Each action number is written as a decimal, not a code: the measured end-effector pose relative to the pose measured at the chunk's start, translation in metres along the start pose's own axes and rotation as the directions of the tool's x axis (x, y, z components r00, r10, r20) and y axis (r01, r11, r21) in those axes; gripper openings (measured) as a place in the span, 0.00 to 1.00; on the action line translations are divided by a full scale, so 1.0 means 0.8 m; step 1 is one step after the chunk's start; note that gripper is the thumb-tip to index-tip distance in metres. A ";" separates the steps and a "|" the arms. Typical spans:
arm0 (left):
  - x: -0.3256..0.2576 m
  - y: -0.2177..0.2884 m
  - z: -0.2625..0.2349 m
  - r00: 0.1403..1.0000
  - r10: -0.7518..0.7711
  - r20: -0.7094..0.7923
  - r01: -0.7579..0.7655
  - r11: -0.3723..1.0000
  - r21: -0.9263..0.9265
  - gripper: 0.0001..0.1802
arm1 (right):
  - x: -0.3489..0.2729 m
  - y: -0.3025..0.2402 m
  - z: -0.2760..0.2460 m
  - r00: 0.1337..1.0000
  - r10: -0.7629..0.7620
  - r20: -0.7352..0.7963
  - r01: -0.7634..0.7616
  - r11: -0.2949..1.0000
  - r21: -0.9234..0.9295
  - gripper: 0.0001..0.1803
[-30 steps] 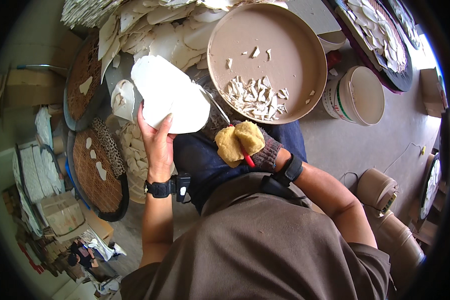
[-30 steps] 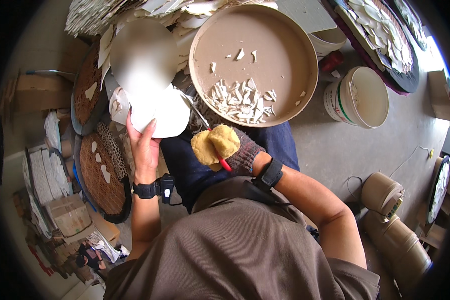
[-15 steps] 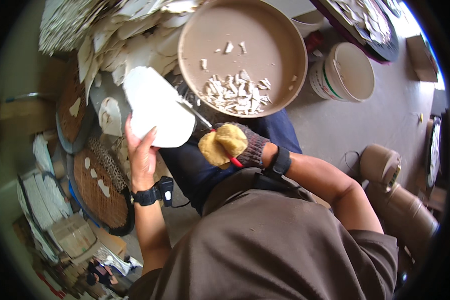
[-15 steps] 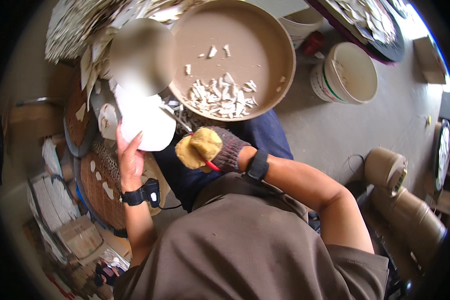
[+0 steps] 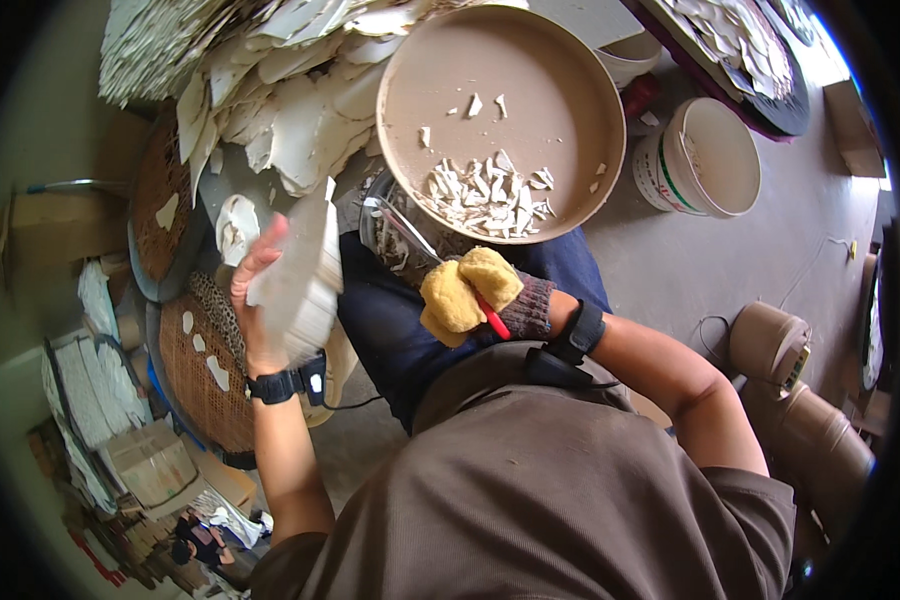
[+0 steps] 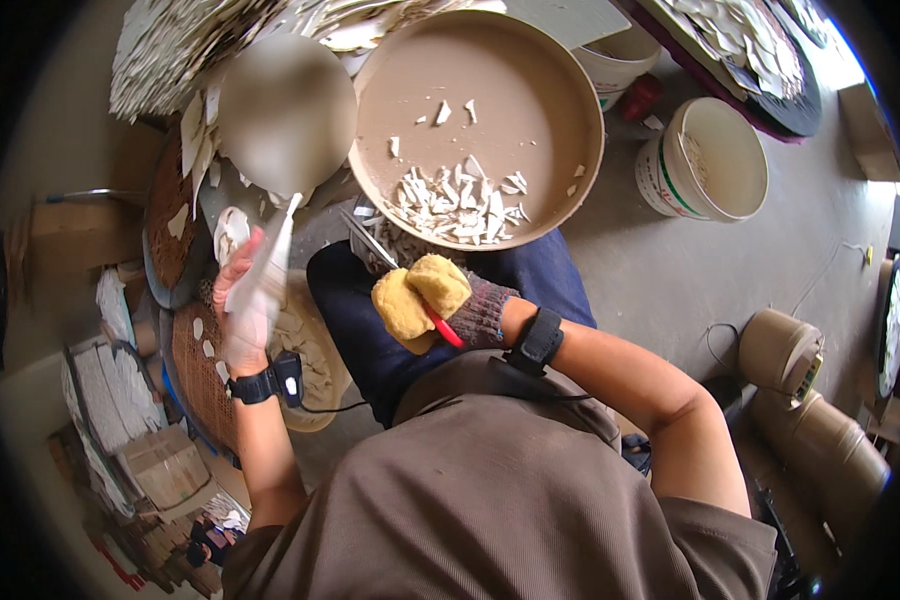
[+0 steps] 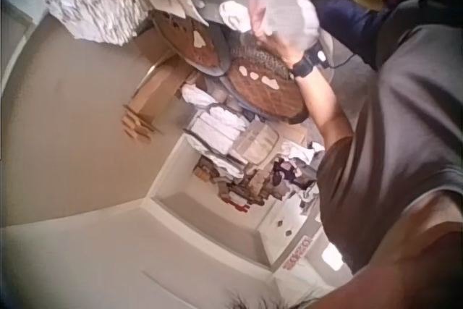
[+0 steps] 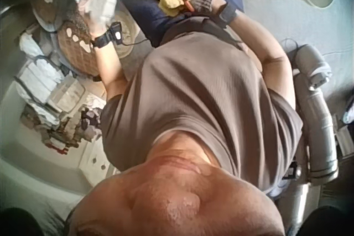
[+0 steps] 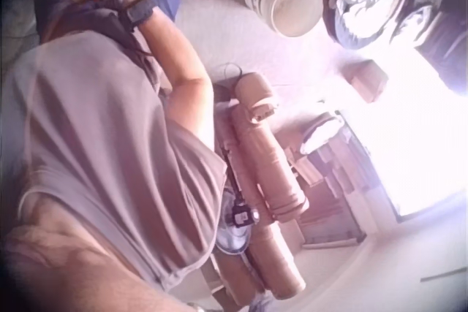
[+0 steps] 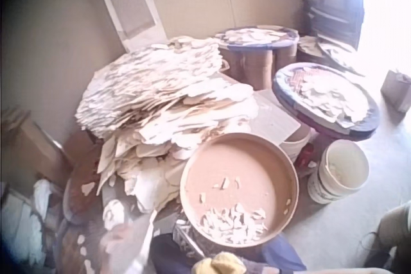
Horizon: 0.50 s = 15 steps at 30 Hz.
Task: Cutting large slices of dried medicinal herbs into smaller pieces using scissors in a processing workshop.
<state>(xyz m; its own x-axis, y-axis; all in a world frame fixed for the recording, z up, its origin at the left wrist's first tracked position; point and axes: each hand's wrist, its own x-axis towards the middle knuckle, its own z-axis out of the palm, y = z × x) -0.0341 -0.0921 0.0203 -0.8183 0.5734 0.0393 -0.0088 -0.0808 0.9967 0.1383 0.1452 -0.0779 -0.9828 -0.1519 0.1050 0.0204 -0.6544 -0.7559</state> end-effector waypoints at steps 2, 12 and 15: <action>0.012 0.014 0.016 0.983 0.172 -0.068 -0.146 0.948 0.284 0.03 | -0.001 -0.001 0.008 0.999 0.015 0.034 -0.018 0.995 0.102 0.12; 0.018 0.011 0.014 0.954 0.298 0.020 -0.245 0.745 0.621 0.03 | 0.003 -0.022 0.022 0.987 0.136 0.086 -0.161 0.849 0.503 0.18; 0.016 0.011 0.015 0.952 0.306 0.019 -0.262 0.780 0.569 0.04 | 0.003 -0.027 0.021 0.997 -0.013 0.076 0.009 0.999 0.051 0.16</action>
<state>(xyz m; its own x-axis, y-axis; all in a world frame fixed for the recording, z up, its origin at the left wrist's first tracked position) -0.0381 -0.0757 0.0303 -0.7709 0.5364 0.3436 0.5342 0.2505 0.8074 0.1383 0.1464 -0.0506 -0.9662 -0.1994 0.1635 0.0208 -0.6925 -0.7212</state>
